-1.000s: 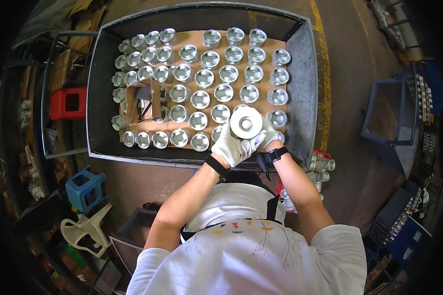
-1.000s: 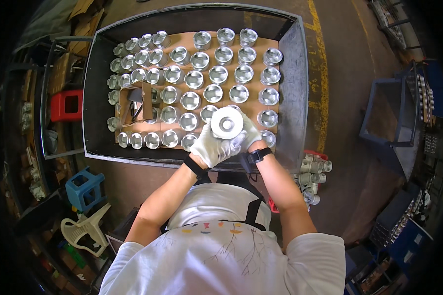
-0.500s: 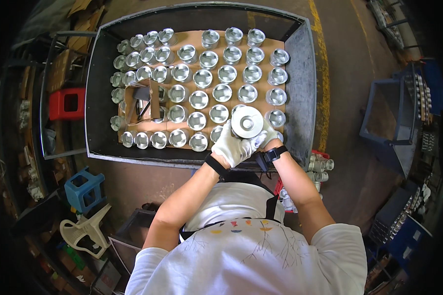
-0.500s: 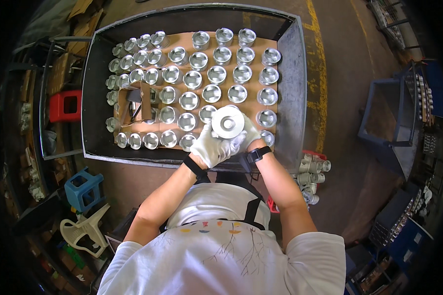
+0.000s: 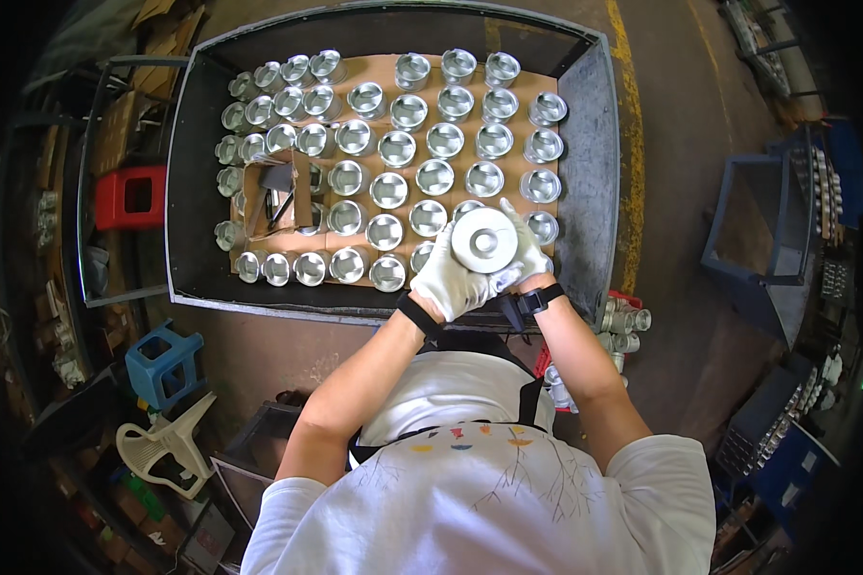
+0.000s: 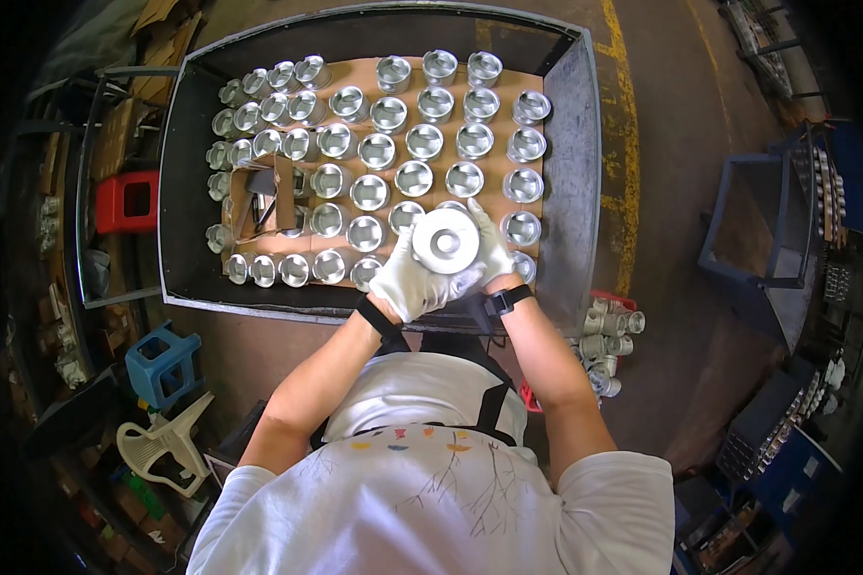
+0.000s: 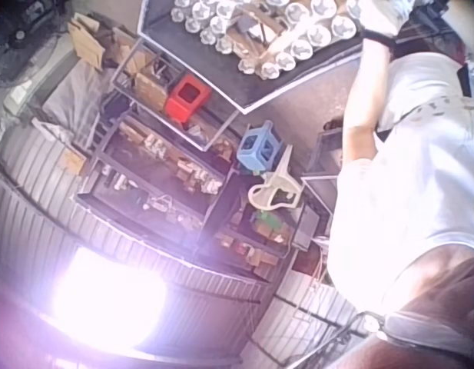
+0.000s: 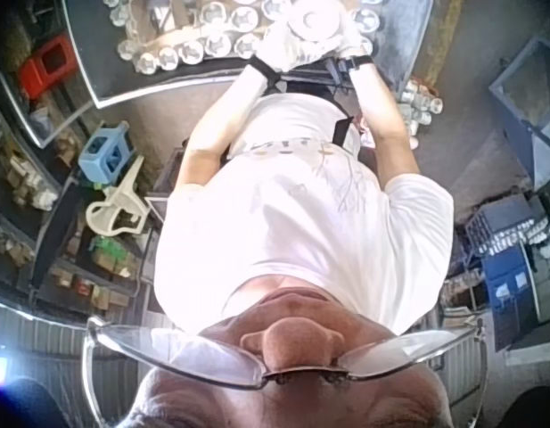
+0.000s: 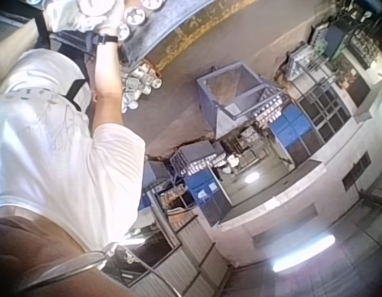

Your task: Inspecting and moving metal pistons between containers in a warehouse environment.

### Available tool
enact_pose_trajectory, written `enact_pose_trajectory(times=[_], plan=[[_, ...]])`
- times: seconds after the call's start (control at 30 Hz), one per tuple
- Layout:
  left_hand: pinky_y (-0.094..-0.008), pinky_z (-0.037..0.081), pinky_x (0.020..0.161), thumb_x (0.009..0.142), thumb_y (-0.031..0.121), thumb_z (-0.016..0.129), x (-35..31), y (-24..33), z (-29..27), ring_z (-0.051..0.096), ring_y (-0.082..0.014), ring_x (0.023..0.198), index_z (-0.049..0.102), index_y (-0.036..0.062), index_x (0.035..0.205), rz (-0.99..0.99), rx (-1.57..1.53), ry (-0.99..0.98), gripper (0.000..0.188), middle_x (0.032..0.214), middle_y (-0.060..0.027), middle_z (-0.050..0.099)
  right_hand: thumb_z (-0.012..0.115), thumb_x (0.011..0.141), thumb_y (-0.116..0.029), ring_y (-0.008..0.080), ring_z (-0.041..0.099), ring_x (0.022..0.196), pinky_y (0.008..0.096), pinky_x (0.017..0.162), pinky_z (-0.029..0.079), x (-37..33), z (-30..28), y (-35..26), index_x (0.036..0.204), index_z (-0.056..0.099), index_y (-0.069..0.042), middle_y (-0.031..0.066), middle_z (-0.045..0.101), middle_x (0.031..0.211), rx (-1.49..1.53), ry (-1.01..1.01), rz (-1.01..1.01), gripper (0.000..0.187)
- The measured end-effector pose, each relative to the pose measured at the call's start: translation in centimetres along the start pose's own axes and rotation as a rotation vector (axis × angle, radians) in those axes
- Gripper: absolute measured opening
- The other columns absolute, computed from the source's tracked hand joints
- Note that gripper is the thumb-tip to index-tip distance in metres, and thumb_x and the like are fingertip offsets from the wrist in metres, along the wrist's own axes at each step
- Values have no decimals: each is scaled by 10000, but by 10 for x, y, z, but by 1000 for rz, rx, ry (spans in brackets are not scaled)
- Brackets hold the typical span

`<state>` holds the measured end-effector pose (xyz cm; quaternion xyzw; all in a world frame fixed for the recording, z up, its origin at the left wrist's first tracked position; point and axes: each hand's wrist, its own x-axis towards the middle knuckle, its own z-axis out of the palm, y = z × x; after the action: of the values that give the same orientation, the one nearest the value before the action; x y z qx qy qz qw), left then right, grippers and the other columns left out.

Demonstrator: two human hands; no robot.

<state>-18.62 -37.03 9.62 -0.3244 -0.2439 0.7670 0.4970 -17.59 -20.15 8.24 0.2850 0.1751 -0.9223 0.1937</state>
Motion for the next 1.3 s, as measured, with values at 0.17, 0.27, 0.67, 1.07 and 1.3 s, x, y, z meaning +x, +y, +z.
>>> enact_pose_trajectory(times=[0.17,0.27,0.67,1.07,1.3], plan=[[-524,413,1073,972,479,474,-5,-15,22,489,-295,1293,463,112,1393,249,470,180,558,1426,-120,501,464,1045,-304,166,579,1168,301,1007,456,-9,11,-7,1390,515,-12,102,609,1301,-511,207,-266,455],[-525,389,1095,961,486,482,-7,-13,32,505,-296,1278,464,94,1395,215,410,289,585,1414,-136,506,468,1045,-306,147,560,1186,283,1033,428,1,-23,-12,1396,519,-26,93,590,1328,-688,33,-408,452],[-470,456,1031,975,400,487,-11,10,6,560,-312,1231,458,70,1404,589,821,296,542,1400,-144,532,583,985,-264,116,587,973,280,849,470,-11,-9,-15,1198,635,16,56,679,1035,-1668,-154,-953,356],[-489,593,667,951,464,516,-27,2,41,612,-331,1136,474,130,1386,313,603,212,550,1326,-131,571,554,949,-321,331,605,913,436,770,460,-38,25,-30,1064,710,-83,129,686,981,-2074,-144,-696,307],[-563,546,859,944,439,542,-19,12,23,611,-330,1139,491,115,1357,324,577,273,528,1313,-137,579,555,945,-262,321,625,853,415,759,470,-32,29,-22,1091,723,-95,146,705,945,-1753,-103,-545,279]])
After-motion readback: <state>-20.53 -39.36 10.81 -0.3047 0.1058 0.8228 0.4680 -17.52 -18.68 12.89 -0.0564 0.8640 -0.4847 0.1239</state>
